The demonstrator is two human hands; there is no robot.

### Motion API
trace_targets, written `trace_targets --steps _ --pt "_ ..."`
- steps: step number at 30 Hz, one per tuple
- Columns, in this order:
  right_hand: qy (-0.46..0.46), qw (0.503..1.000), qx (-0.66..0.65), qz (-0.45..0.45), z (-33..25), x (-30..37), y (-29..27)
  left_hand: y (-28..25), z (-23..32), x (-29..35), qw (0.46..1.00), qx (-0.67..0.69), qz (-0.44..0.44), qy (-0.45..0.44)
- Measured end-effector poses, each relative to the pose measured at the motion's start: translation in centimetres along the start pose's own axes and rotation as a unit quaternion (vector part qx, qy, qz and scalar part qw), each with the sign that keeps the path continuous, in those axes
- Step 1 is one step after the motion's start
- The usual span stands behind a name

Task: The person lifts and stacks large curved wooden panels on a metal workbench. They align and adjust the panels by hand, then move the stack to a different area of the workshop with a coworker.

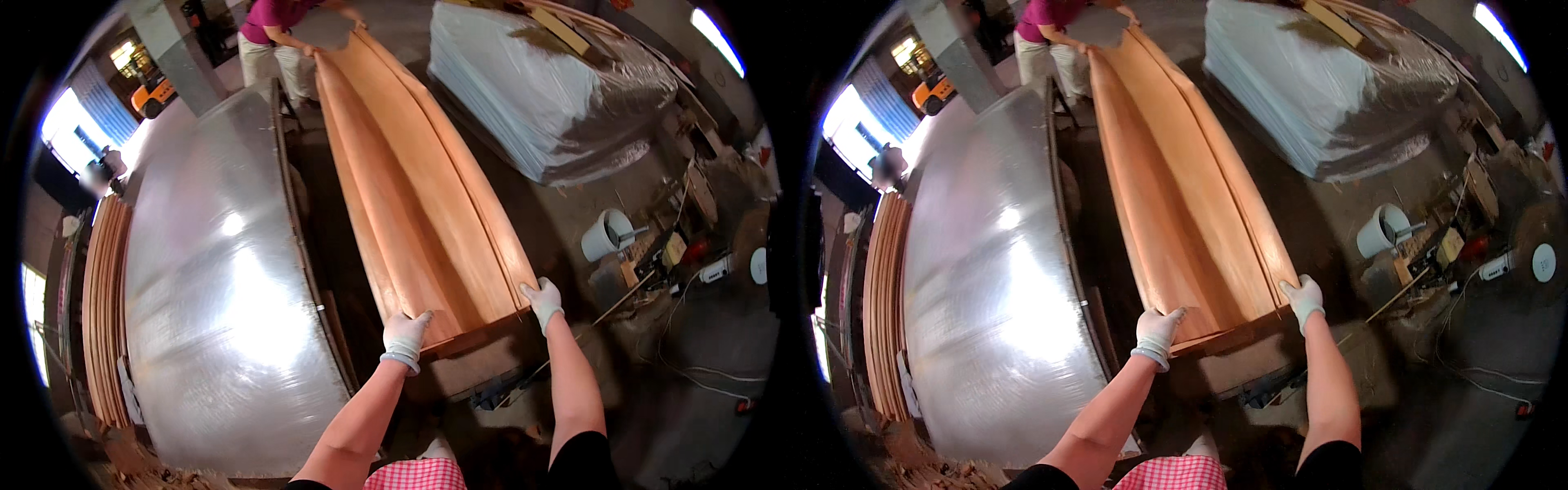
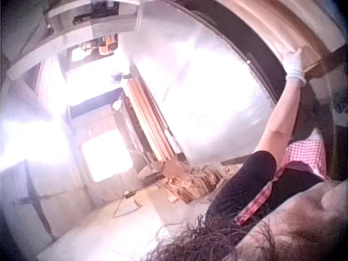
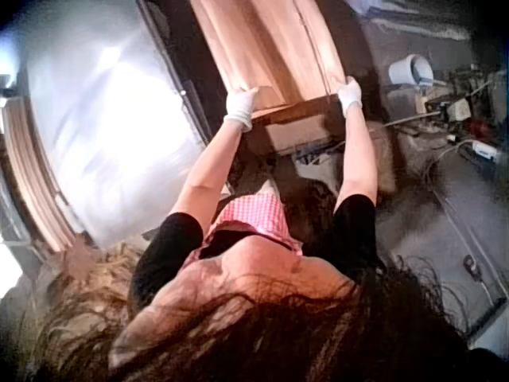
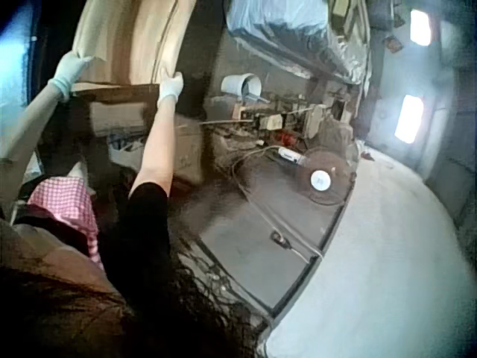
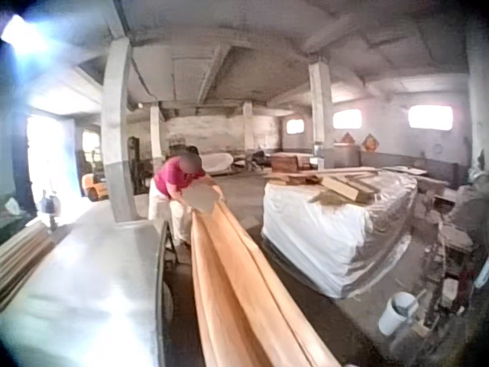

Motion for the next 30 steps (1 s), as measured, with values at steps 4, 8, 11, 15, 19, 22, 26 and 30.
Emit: trace_targets --steps 4,8,11,15,19,22,26,30 --pt "-0.055 0.993 -0.101 0.016 -3.0 8.0 1.8 -10.5 0.3 7.1 0.986 0.163 -0.034 0.017" --pt "-0.055 0.981 -0.163 -0.089 -5.9 19.9 10.0 -24.1 -6.7 13.9 0.978 0.205 -0.029 -0.017" --pt "-0.019 0.974 -0.181 -0.137 -5.4 29.1 18.6 -33.4 -17.0 17.2 0.978 0.207 -0.014 -0.035" --pt "0.016 0.957 -0.238 -0.164 -3.3 40.2 29.4 -44.1 -29.0 21.0 0.984 0.178 0.007 -0.025" --pt "0.065 0.953 -0.256 -0.151 -2.5 49.4 41.0 -53.4 -38.9 24.8 0.987 0.154 0.043 -0.028" --pt "0.092 0.942 -0.267 -0.18 0.0 53.1 47.6 -57.3 -45.4 26.8 0.982 0.17 0.067 -0.044" --pt "0.093 0.965 -0.201 -0.14 0.8 55.1 51.3 -59.2 -50.9 28.8 0.975 0.198 0.065 -0.073" --pt "0.121 0.986 0.006 -0.112 -1.5 56.0 52.8 -56.7 -57.3 28.5 0.95 0.282 0.028 -0.132"
Point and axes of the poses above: each hand's wrist, its own x-axis away from the middle knuckle, its own y-axis out of the palm, z = x × y, the point moved 6 cm from there along -x, towards the middle knuckle, and after that the axes turned 10 degrees about -x, right-handed, at the moved point
